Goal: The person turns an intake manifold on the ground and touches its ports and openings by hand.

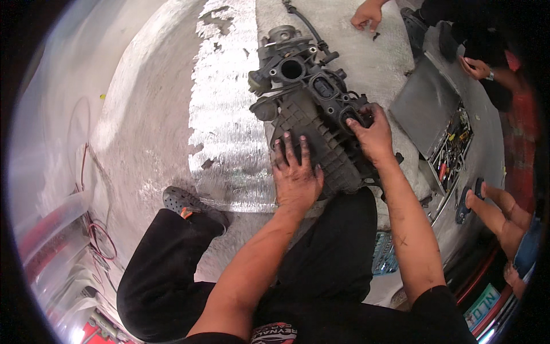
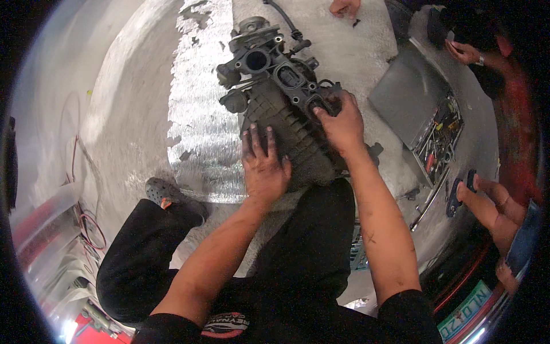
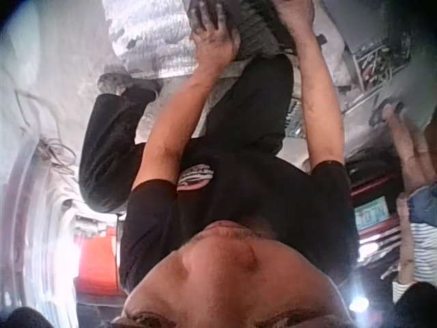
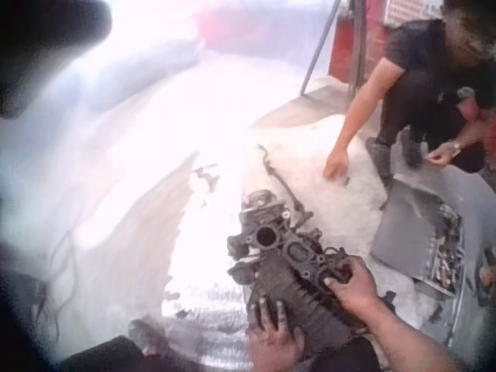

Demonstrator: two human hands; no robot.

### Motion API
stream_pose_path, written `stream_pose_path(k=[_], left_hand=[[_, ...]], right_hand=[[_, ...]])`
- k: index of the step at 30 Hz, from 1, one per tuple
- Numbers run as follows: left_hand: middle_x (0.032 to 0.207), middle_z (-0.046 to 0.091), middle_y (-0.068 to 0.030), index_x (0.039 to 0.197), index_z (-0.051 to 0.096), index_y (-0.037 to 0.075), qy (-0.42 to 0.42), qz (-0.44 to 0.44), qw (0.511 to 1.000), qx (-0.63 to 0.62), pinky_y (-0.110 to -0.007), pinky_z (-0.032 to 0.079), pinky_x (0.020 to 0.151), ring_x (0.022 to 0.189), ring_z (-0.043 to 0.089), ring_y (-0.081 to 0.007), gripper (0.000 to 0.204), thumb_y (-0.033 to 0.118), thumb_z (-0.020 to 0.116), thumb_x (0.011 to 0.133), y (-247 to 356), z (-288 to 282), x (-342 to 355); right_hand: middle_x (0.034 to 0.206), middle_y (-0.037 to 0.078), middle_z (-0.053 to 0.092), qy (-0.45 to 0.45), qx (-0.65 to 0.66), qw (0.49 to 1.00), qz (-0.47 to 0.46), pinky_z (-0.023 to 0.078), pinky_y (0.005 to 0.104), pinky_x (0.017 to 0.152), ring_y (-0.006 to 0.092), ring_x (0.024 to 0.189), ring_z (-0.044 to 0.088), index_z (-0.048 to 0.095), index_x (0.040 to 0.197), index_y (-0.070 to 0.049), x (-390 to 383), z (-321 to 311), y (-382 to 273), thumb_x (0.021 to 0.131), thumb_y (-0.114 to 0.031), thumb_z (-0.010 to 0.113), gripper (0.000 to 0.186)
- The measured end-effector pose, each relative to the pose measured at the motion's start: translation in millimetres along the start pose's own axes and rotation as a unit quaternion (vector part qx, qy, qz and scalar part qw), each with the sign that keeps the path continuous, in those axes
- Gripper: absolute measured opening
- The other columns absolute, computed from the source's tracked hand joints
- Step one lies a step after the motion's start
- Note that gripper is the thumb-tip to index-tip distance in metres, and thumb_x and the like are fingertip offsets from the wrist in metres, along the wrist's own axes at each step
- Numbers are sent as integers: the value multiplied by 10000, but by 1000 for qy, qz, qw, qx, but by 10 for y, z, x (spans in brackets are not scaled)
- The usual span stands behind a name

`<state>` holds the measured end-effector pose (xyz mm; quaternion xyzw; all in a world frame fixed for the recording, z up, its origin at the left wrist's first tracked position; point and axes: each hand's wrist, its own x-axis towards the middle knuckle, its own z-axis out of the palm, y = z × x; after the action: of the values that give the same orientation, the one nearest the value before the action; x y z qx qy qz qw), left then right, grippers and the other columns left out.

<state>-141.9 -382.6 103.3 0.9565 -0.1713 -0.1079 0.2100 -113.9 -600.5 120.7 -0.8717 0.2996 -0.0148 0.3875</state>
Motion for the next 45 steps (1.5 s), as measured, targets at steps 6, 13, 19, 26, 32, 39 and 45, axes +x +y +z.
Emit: stream_pose_path(k=[6,13,19,26,32,39,45], left_hand=[[1613,171,-265,1537,342,56,3,11,1000,-24,-637,287,1127,1463,194,-493,778,323,630,865,-5,-21,-5],[1607,176,-263,1533,350,80,26,12,1000,-5,-688,245,1114,1444,229,-475,808,348,665,839,-24,-85,24],[1120,668,-207,1481,476,103,-11,61,998,20,-628,384,1028,1084,633,-379,573,254,545,933,306,-641,689],[1046,736,-123,1437,537,177,-211,155,952,155,-482,502,900,970,716,-311,436,178,364,1037,341,-807,1703],[1070,744,-73,1438,543,246,-199,210,910,296,-434,531,850,981,725,-285,428,198,379,1046,378,-847,1763],[1037,746,-73,1422,556,179,-234,213,908,275,-471,522,894,992,712,-321,425,204,419,1020,375,-976,1798],[1216,652,-189,1437,484,43,8,125,992,11,-519,434,1017,1139,593,-371,559,190,601,911,217,-825,826]], right_hand=[[1122,157,637,-5,-28,999,-14,469,394,950,325,1061,622,604,1100,-21,16,-27,21,794,-225,805,419],[1105,167,658,-12,-20,1000,-5,466,388,931,319,1026,629,594,1111,-20,15,-27,-41,809,-229,799,421],[1087,183,661,-22,-3,1000,21,471,399,926,328,1011,633,592,1115,-15,36,-61,6,818,-239,797,426],[1139,196,638,-14,-26,999,16,467,400,952,331,1065,625,573,1164,5,82,-55,28,817,-255,800,489],[1147,184,629,-18,-18,1000,13,465,393,960,324,1086,618,581,1158,-4,99,-98,61,819,-258,799,476],[1118,150,641,-45,51,997,21,468,377,949,284,1064,617,580,1129,-17,79,-83,-8,831,-240,799,432],[1071,139,645,-48,69,996,15,462,348,923,252,997,605,596,1106,-15,94,-171,70,840,-237,789,397]])
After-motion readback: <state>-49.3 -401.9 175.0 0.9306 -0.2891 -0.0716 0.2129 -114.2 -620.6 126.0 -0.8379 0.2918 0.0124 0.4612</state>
